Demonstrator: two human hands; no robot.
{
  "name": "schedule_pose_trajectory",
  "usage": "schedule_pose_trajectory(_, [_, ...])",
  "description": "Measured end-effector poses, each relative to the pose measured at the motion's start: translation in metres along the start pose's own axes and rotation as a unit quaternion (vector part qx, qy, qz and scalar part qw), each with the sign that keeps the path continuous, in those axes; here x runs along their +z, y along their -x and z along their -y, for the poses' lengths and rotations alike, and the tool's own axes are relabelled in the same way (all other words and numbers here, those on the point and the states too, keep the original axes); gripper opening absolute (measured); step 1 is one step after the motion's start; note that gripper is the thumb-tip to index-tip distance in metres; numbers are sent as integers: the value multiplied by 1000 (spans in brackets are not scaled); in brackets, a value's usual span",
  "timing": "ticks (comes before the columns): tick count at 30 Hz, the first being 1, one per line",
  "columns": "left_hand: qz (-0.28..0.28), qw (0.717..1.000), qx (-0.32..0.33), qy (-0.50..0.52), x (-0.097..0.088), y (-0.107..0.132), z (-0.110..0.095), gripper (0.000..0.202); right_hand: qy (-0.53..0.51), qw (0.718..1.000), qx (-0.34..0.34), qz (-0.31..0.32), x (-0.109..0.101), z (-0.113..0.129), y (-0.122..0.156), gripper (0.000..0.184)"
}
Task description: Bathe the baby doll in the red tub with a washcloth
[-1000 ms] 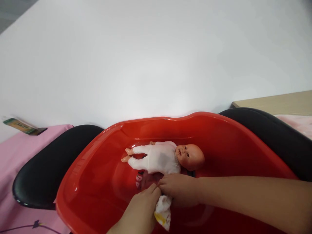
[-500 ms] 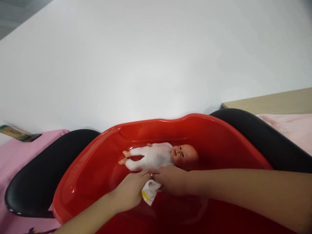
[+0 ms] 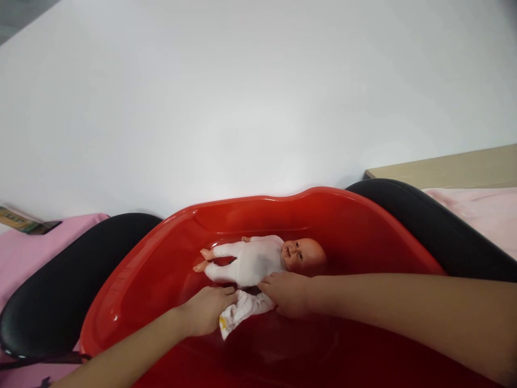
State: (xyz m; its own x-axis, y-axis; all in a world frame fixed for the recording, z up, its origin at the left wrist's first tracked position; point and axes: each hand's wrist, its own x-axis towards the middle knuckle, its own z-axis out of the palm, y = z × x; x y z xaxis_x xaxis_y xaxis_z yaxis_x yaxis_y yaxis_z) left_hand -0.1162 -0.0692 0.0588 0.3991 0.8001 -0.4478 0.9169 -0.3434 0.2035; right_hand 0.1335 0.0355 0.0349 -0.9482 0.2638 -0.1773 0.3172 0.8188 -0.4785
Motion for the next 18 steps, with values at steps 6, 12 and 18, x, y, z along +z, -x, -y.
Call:
schedule_pose_trajectory(6, [6,1000,14,-16,14,-4,8,32,10,1000,2,22,-8,4,3,39])
schedule_pose_trajectory(12, [-69,996,-22,45,34,-5,12,36,3,1000,8,14,-2,-2,0,37])
schedule_pose_trajectory(18, [-5,999,-42,28,45,-15,19,30,23,999,13,26,-2,-5,-4,38])
